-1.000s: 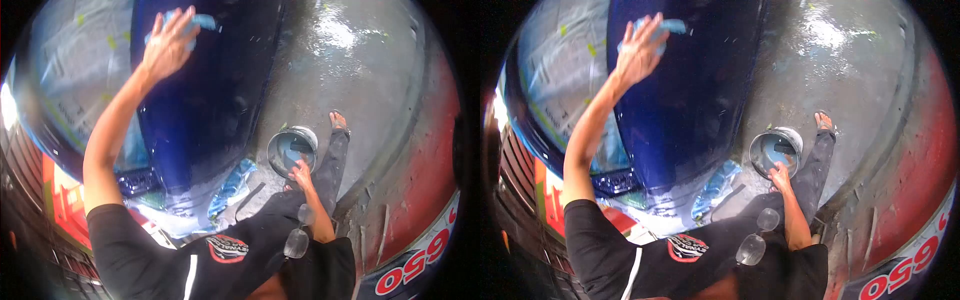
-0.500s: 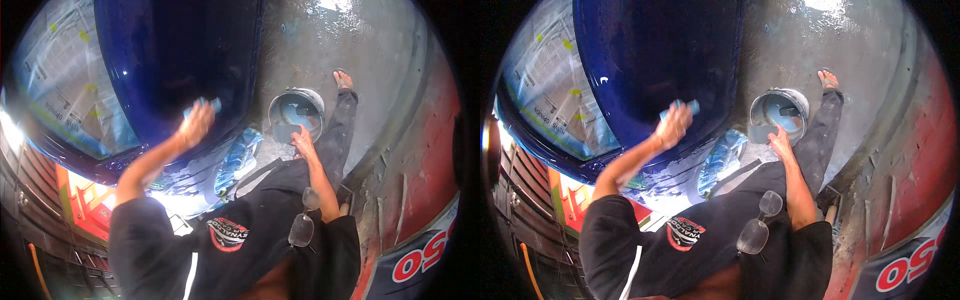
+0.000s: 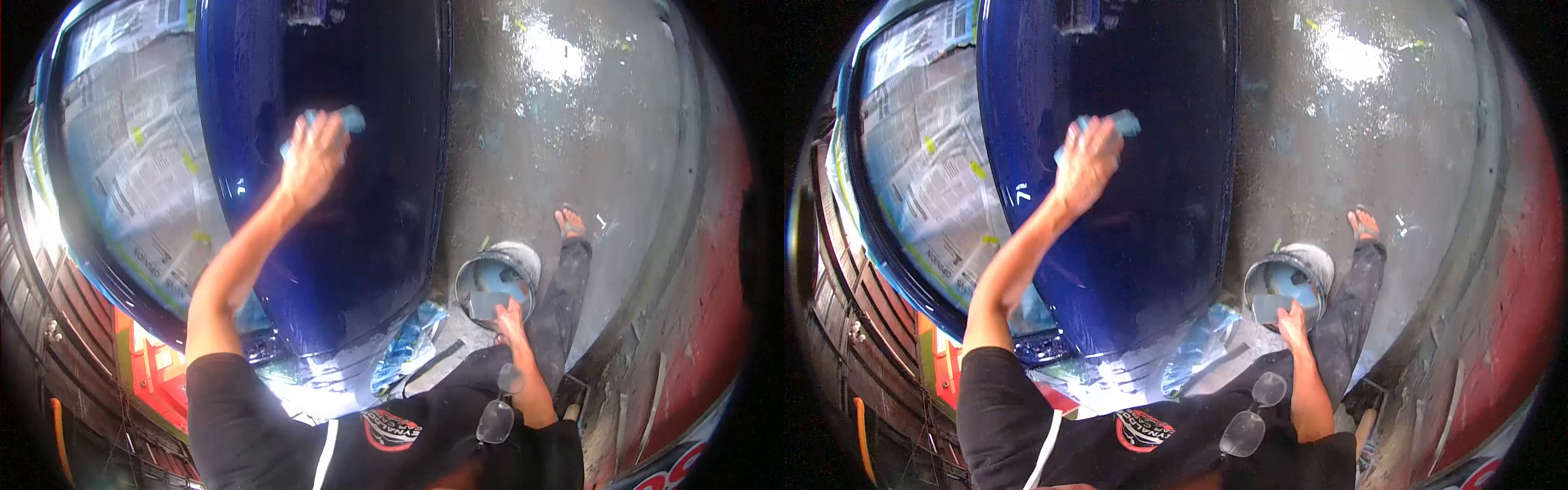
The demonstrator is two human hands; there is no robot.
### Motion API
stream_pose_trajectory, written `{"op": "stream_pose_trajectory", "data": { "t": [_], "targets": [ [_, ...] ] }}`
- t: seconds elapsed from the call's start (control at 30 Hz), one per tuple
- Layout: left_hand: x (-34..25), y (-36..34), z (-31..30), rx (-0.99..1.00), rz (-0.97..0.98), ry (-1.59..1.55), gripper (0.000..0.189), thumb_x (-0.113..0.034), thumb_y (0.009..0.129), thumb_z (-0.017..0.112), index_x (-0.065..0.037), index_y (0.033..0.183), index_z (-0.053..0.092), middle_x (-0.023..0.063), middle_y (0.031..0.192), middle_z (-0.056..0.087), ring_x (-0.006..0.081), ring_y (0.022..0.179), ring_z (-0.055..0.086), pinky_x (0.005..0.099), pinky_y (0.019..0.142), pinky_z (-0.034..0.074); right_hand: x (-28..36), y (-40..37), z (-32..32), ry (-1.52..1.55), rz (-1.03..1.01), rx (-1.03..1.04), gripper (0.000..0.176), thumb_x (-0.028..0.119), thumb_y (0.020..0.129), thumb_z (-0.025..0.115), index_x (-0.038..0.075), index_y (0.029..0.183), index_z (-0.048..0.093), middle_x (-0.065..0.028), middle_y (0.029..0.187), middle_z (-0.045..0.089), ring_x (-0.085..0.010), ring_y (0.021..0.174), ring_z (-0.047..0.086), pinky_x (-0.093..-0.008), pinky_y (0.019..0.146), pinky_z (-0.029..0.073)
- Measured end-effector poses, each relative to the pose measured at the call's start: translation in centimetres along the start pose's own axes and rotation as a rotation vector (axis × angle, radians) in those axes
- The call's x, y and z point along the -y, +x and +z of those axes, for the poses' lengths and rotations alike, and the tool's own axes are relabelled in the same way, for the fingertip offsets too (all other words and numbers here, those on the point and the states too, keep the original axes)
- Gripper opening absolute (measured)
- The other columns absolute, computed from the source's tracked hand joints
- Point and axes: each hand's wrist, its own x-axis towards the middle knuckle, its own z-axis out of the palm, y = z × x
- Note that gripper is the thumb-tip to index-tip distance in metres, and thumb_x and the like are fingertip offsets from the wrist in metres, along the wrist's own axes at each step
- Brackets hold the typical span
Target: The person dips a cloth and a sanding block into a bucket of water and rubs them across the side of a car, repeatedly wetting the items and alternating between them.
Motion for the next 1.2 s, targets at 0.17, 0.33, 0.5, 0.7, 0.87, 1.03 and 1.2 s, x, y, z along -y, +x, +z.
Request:
{"op": "stream_pose_trajectory", "data": {
  "t": [0.17, 0.33, 0.5, 0.7, 0.87, 1.03, 1.2],
  "targets": [
    [12.6, 18.4, -1.6, -0.101, -0.254, 0.34, 0.044, -0.027, 0.103, 0.06, -0.007, 0.143, 0.061, 0.0188, 0.152, 0.053, 0.037, 0.141, 0.051, 0.0639, 0.12, 0.029, 3.0, 1.0, -2.0, 0.041, 0.04, -0.059, 0.04, 0.012, 0.096, 0.055, 0.006, 0.136, 0.052, -0.0146, 0.118, 0.063, -0.0323, 0.098, 0.069, -0.0442, 0.058, 0.057],
    [14.1, 20.9, -1.5, -0.069, -0.218, 0.324, 0.049, -0.026, 0.101, 0.062, -0.004, 0.145, 0.056, 0.0197, 0.15, 0.053, 0.0392, 0.139, 0.051, 0.063, 0.121, 0.029, 5.4, 1.4, -2.6, 0.136, 0.037, -0.103, 0.032, 0.01, 0.093, 0.057, 0.0, 0.123, 0.055, -0.0147, 0.111, 0.06, -0.0311, 0.1, 0.068, -0.0457, 0.066, 0.063],
    [15.2, 18.6, -4.0, 0.095, -0.061, 0.102, 0.053, -0.027, 0.099, 0.067, -0.013, 0.149, 0.055, 0.0188, 0.158, 0.047, 0.0397, 0.146, 0.045, 0.0625, 0.123, 0.028, 6.9, 2.2, -2.1, 0.143, 0.051, -0.149, 0.03, 0.007, 0.093, 0.056, -0.003, 0.122, 0.057, -0.0148, 0.112, 0.063, -0.0281, 0.098, 0.068, -0.0431, 0.074, 0.065],
    [21.8, 28.4, -4.7, -0.152, -0.137, 0.447, 0.05, -0.028, 0.102, 0.064, -0.014, 0.15, 0.055, 0.0166, 0.164, 0.042, 0.0398, 0.151, 0.039, 0.0654, 0.121, 0.031, 6.4, 3.3, -2.5, 0.239, -0.005, -0.148, 0.041, 0.005, 0.094, 0.055, -0.001, 0.135, 0.057, -0.0135, 0.114, 0.066, -0.0245, 0.094, 0.068, -0.0396, 0.072, 0.064],
    [22.0, 36.4, -5.5, -0.241, -0.243, 0.333, 0.045, -0.024, 0.1, 0.059, -0.002, 0.139, 0.061, 0.0204, 0.155, 0.05, 0.0389, 0.14, 0.048, 0.0532, 0.119, 0.034, 8.3, 2.5, -3.3, 0.239, 0.029, -0.194, 0.041, 0.007, 0.095, 0.055, 0.002, 0.135, 0.06, -0.0107, 0.121, 0.066, -0.0258, 0.101, 0.068, -0.0437, 0.082, 0.063],
    [16.7, 32.7, 2.0, 0.041, 0.039, 0.334, 0.042, -0.029, 0.102, 0.062, -0.016, 0.141, 0.066, 0.0138, 0.159, 0.05, 0.0314, 0.151, 0.042, 0.0529, 0.124, 0.031, 8.2, 2.5, -3.9, 0.354, -0.012, -0.22, 0.037, 0.008, 0.093, 0.056, 0.001, 0.13, 0.06, -0.0101, 0.119, 0.064, -0.0249, 0.101, 0.066, -0.0431, 0.081, 0.063],
    [4.7, 17.9, 2.9, 0.307, 0.129, 0.074, 0.043, -0.029, 0.101, 0.062, -0.014, 0.141, 0.067, 0.011, 0.163, 0.045, 0.0314, 0.153, 0.037, 0.0516, 0.128, 0.025, 9.3, 1.4, -2.6, 0.441, -0.008, -0.247, 0.038, 0.007, 0.096, 0.056, -0.003, 0.133, 0.055, -0.0132, 0.125, 0.061, -0.0262, 0.107, 0.064, -0.0428, 0.087, 0.062]
  ]
}}
